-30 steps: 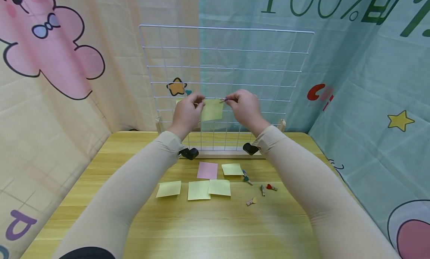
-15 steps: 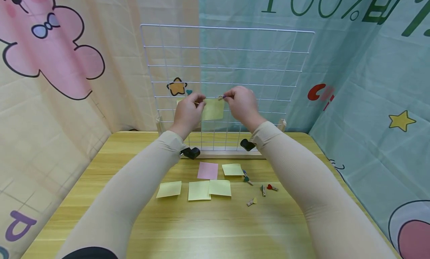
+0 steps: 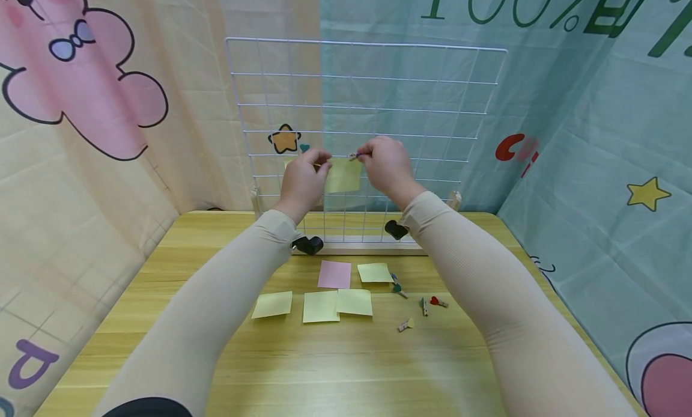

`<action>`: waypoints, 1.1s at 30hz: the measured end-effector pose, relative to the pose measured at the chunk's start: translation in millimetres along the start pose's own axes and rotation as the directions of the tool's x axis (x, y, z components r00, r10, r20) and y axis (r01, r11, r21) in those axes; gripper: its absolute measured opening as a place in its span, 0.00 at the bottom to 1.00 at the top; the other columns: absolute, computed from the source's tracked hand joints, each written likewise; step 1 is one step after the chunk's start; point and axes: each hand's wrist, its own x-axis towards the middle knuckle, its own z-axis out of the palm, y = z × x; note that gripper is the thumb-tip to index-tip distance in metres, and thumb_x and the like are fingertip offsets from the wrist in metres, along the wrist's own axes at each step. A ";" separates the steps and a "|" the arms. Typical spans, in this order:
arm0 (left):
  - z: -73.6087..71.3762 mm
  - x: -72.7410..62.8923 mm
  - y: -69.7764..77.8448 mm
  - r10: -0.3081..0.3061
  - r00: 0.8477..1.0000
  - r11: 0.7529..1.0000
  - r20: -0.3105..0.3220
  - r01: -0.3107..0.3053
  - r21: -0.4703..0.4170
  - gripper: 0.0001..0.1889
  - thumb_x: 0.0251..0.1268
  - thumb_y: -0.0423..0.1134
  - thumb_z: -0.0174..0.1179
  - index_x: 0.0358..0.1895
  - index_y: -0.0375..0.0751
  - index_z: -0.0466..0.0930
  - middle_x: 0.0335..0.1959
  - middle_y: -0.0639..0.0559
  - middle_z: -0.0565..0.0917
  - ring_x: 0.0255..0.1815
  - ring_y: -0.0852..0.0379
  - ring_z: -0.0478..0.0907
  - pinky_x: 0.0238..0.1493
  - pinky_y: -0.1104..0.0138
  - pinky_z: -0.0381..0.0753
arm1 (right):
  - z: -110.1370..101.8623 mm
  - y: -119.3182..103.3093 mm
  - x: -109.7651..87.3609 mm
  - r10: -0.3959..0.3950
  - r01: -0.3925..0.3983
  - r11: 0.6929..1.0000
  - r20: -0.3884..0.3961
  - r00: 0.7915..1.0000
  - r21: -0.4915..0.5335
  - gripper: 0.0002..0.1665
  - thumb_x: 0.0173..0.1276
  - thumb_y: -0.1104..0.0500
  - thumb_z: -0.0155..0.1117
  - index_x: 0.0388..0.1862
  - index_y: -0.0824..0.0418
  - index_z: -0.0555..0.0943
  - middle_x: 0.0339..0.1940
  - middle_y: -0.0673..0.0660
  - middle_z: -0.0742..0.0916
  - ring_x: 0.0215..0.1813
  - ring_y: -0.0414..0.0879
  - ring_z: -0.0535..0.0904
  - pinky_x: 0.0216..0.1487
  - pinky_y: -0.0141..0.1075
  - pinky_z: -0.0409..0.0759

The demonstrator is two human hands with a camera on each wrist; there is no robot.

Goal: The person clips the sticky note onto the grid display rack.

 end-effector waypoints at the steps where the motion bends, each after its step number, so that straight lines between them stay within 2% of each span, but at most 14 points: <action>1: 0.3 0.1 -0.1 0.000 1.000 1.000 -0.001 0.000 0.001 0.10 0.80 0.38 0.60 0.57 0.41 0.85 0.52 0.46 0.89 0.50 0.50 0.86 0.53 0.57 0.87 | -0.7 -0.7 -0.3 0.002 -0.002 1.000 0.005 1.000 0.000 0.14 0.82 0.55 0.61 0.54 0.58 0.90 0.53 0.55 0.90 0.59 0.52 0.84 0.58 0.45 0.83; 22: 3.3 1.6 -1.6 -0.001 1.000 1.000 -0.005 0.001 0.010 0.10 0.81 0.38 0.59 0.56 0.42 0.85 0.51 0.48 0.89 0.49 0.52 0.86 0.53 0.59 0.88 | -2.9 -5.7 4.1 -0.005 0.010 0.996 0.059 0.998 -0.086 0.15 0.83 0.57 0.58 0.57 0.56 0.90 0.58 0.54 0.88 0.64 0.53 0.82 0.66 0.45 0.82; 33: 4.1 3.9 -1.9 0.007 1.000 1.000 -0.016 -0.006 0.018 0.10 0.80 0.38 0.60 0.55 0.41 0.85 0.51 0.46 0.89 0.50 0.50 0.87 0.53 0.58 0.87 | -0.9 -5.7 3.1 -0.010 0.017 0.993 0.056 0.998 -0.116 0.18 0.85 0.56 0.55 0.64 0.57 0.86 0.58 0.56 0.86 0.61 0.54 0.83 0.63 0.46 0.84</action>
